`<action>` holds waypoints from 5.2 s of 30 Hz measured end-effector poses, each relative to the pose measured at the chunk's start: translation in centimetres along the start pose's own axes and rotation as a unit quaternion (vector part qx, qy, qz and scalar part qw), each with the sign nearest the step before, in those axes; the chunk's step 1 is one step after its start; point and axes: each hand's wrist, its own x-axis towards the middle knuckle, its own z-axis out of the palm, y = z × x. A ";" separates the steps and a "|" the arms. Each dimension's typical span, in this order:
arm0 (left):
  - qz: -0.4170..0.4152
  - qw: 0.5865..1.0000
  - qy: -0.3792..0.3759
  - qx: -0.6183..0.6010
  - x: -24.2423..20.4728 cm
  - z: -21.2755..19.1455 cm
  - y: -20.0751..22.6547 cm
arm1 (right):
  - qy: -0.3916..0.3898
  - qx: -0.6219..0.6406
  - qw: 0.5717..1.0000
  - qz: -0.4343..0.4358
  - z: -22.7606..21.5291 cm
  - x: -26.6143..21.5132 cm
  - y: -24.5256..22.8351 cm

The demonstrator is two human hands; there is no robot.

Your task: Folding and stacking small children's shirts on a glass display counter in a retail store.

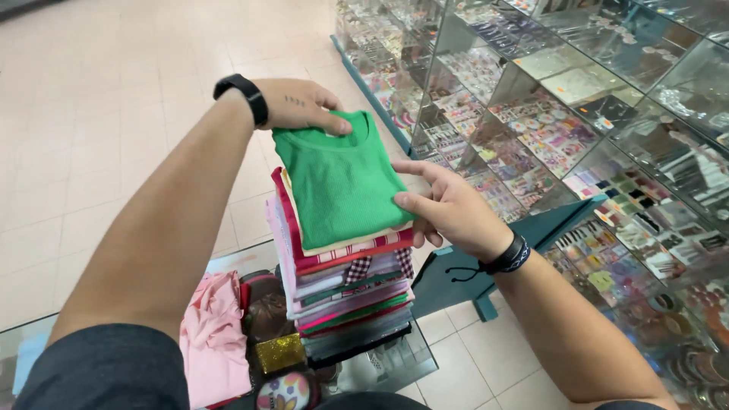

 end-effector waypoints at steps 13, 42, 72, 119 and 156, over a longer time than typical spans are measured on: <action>0.035 0.999 -0.009 -0.003 7.2 5.3 -7.0 | -0.045 -0.437 0.791 -0.426 0.6 3.7 0.3; -0.136 0.933 0.320 0.091 -18.7 33.6 -31.9 | -0.242 -0.561 0.706 -0.358 4.2 4.7 0.5; -0.002 0.891 0.417 0.179 -22.2 43.2 -34.3 | -0.018 -0.699 0.706 -0.111 18.8 -0.4 0.2; -0.004 0.904 0.424 0.053 -22.9 41.8 -31.6 | 0.006 -0.414 0.768 -0.489 15.2 -6.8 -0.5; 0.070 0.835 0.415 -0.353 -32.9 19.1 -40.3 | -0.093 -0.334 0.919 -0.190 40.7 10.4 -3.9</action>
